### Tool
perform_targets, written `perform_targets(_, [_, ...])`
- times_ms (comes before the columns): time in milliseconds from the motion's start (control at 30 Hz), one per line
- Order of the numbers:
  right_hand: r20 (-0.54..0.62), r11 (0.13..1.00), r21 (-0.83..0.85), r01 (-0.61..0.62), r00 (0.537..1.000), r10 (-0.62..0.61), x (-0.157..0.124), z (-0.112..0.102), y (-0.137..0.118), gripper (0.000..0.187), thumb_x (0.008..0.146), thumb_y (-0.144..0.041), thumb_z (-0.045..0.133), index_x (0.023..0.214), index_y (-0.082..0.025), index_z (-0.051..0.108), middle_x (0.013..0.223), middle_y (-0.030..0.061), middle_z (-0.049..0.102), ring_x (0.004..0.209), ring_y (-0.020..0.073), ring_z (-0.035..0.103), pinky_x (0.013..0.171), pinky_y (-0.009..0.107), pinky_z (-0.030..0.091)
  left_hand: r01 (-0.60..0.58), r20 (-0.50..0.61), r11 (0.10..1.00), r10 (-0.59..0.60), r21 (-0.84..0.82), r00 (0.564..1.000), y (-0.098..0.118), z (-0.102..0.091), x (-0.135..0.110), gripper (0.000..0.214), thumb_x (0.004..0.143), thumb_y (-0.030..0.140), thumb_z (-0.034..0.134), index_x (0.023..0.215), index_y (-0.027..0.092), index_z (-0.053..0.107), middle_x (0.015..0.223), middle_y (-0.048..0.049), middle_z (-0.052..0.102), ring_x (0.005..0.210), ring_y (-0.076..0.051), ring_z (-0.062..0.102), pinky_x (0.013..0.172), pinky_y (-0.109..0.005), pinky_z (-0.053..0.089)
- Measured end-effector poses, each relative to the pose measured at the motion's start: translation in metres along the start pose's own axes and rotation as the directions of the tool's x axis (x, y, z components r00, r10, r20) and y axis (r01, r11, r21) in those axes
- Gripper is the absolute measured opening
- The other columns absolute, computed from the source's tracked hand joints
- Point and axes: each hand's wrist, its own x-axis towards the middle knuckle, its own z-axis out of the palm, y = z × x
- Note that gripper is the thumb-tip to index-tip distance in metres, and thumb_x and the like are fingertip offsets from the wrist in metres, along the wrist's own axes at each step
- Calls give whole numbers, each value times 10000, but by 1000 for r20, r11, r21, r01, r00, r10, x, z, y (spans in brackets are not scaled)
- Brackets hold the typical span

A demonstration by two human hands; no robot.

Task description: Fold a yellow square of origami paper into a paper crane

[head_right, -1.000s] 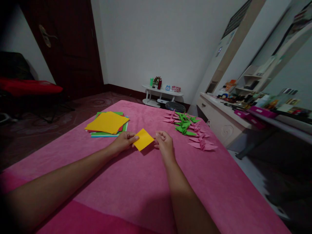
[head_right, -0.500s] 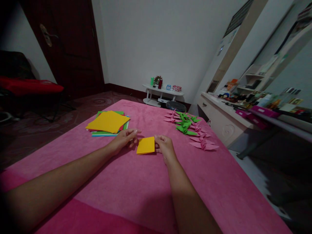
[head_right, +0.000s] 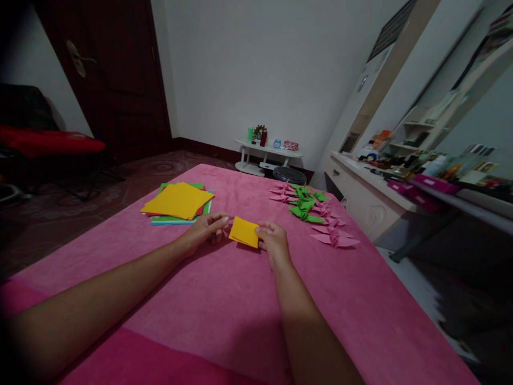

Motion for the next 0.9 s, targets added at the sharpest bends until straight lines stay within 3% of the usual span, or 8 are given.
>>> perform_targets(100, [-13, 997, 67, -29, 999, 30, 0, 1, 0, 260, 597, -171, 681, 848, -153, 614, 701, 8, 688, 570, 141, 657, 507, 228, 538, -29, 58, 999, 30, -14, 998, 2, 0, -2, 508, 762, 498, 595, 1104, 123, 577, 705, -16, 618, 442, -45, 458, 399, -161, 307])
perform_targets(267, [-24, 993, 110, -31, 999, 34, 2, 1, 0, 256, 597, -160, 673, 845, -159, 610, 709, 17, 701, 605, 155, 670, 545, 250, 553, -39, 136, 999, 36, 17, 990, 3, 0, -2, 606, 722, 450, 657, 1204, 114, 507, 683, -38, 667, 477, -73, 494, 436, -172, 318])
perform_targets(667, [-18, 996, 90, 5, 1000, -4, -3, 6, -1, 310, 577, -208, 681, 869, -161, 589, 720, 14, 681, 588, 145, 646, 550, 254, 534, -24, 97, 1000, 22, 13, 995, -6, -1, 2, 651, 668, 317, 717, 1240, 136, 465, 689, 11, 594, 515, -80, 531, 451, -170, 386])
perform_targets(800, [51, 989, -91, 121, 992, -116, -10, 18, -1, 263, 611, -236, 646, 858, -170, 588, 716, 11, 650, 620, 160, 631, 564, 279, 521, -3, 51, 998, 7, -71, 999, -13, 2, 5, 705, 607, 129, 694, 1259, 130, 426, 759, -13, 632, 610, -111, 603, 545, -204, 468])
perform_targets(867, [55, 922, -291, 256, 967, -251, -19, 26, -8, 231, 616, -204, 627, 845, -185, 612, 835, 34, 652, 758, 183, 633, 655, 309, 525, -3, 8, 997, 3, -80, 1000, -17, 3, 7, 695, 569, 65, 668, 1227, 113, 451, 797, -36, 650, 660, -133, 627, 592, -232, 494])
perform_targets(900, [47, 853, -386, 351, 931, -362, -25, 31, -13, 244, 619, -181, 620, 862, -200, 626, 935, 40, 641, 858, 190, 617, 722, 317, 517, -5, -18, 997, 3, -75, 1000, -19, 4, 8, 682, 556, 51, 657, 1208, 107, 466, 803, -40, 653, 660, -140, 630, 595, -242, 501])
